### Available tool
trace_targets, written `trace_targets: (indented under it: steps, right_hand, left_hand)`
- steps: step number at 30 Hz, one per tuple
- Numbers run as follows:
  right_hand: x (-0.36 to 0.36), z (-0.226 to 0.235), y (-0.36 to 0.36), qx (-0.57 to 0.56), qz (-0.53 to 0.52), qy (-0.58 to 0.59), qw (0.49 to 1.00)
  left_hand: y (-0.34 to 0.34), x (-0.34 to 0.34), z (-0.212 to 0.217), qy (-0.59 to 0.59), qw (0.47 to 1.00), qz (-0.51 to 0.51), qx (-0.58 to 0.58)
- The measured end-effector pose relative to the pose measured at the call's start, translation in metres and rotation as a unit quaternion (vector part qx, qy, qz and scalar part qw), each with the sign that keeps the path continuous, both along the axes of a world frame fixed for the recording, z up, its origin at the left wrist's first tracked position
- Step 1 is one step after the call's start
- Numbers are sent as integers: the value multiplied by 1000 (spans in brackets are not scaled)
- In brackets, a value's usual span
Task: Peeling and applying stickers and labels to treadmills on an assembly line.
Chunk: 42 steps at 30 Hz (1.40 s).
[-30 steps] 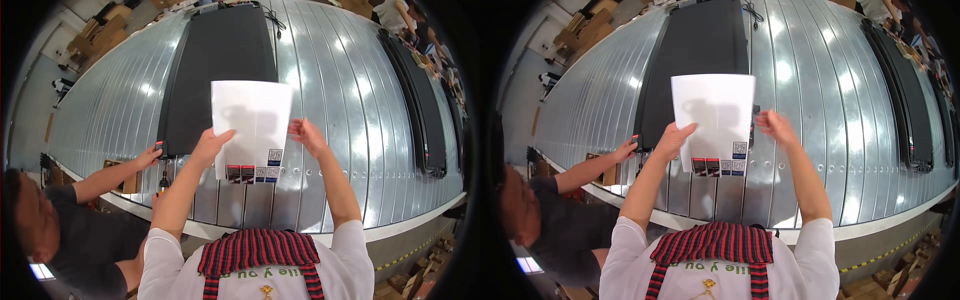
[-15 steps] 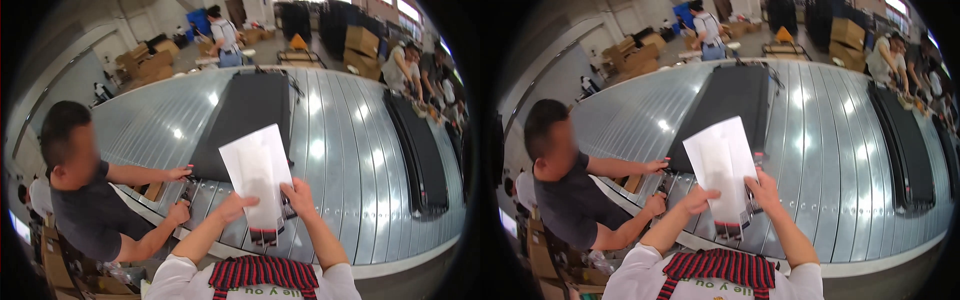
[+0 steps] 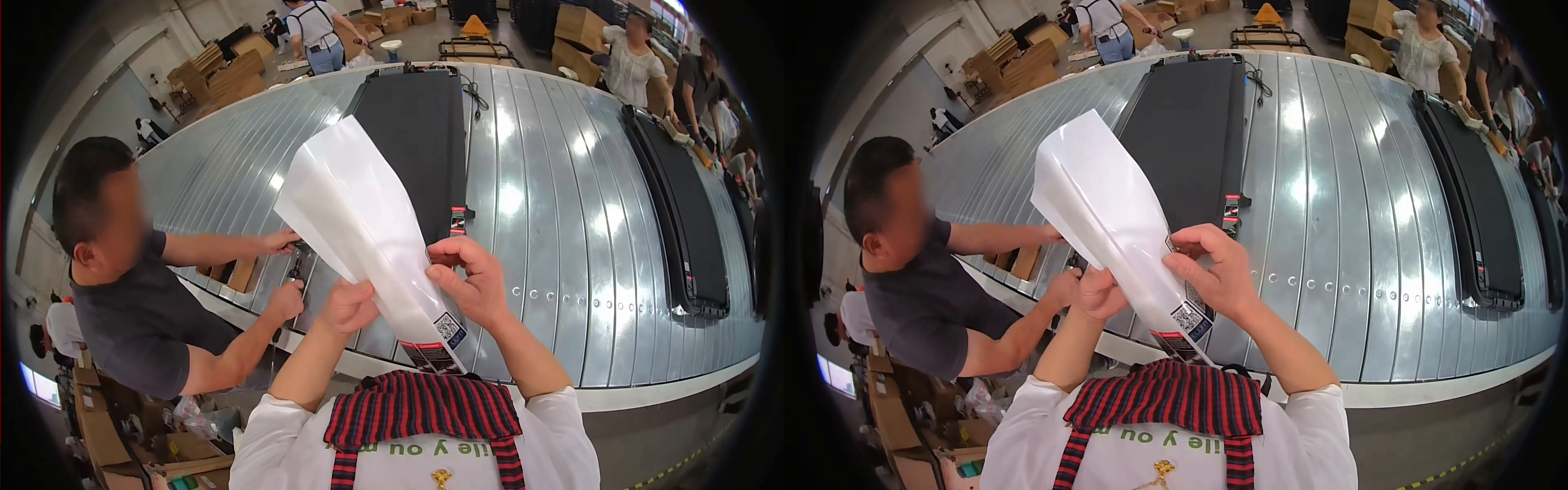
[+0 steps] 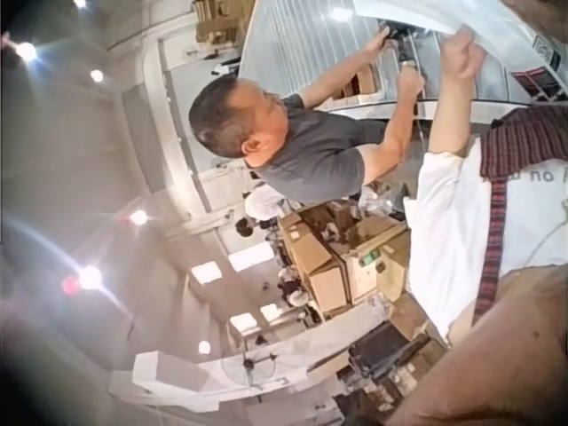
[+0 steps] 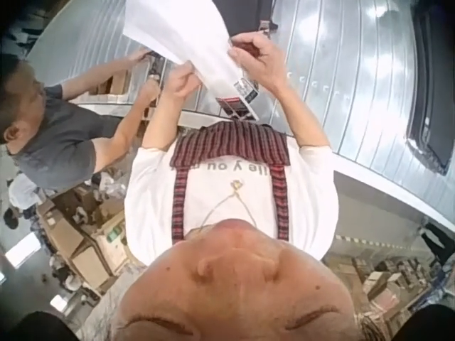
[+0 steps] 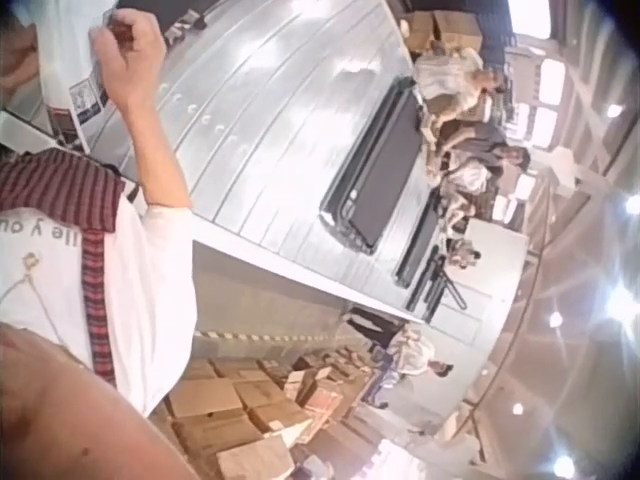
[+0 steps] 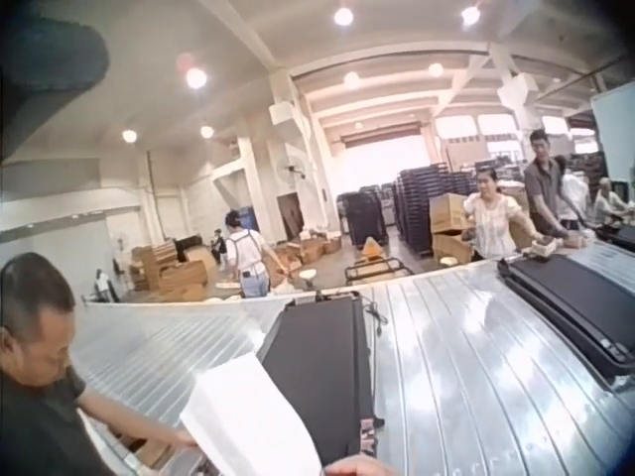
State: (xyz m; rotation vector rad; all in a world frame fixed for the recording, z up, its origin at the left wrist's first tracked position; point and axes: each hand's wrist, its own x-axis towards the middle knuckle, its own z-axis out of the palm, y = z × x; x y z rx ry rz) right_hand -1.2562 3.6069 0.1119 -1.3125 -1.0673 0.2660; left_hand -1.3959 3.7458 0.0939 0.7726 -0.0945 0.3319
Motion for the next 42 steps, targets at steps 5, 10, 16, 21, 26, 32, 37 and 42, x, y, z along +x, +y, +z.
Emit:
trace_targets:
  steps: [5, 10, 16, 21, 26, 32, 37, 42]
  right_hand:
    - [-10, -15, 9, -11, 66, 47, 997]
    - [-25, -23, 11, 15, 88, 105, 991]
    - [-36, -23, 14, 45, 112, 162, 979]
    - [-40, -13, 14, 72, -103, -219, 968]
    - [-34, -7, 17, 62, 47, 8, 997]
    - [-41, -14, 19, 13, 32, 20, 999]
    - [-43, -32, 23, 26, -60, -75, 995]
    - [-53, -31, 26, 34, 15, 152, 988]
  left_hand:
    - [3, -24, -11, 59, 996, 22, 56]
    - [-2, -39, 2, 67, 997, -12, 22]
    - [-4, -44, 5, 42, 999, 3, 30]
    - [8, -43, -2, 68, 996, 53, 14]
    - [14, -38, -7, 16, 999, 24, 35]
    - [15, -49, -6, 45, 998, -7, 52]
    - [9, -48, -10, 88, 994, 24, 66]
    - [8, -50, -7, 84, 993, 20, 82]
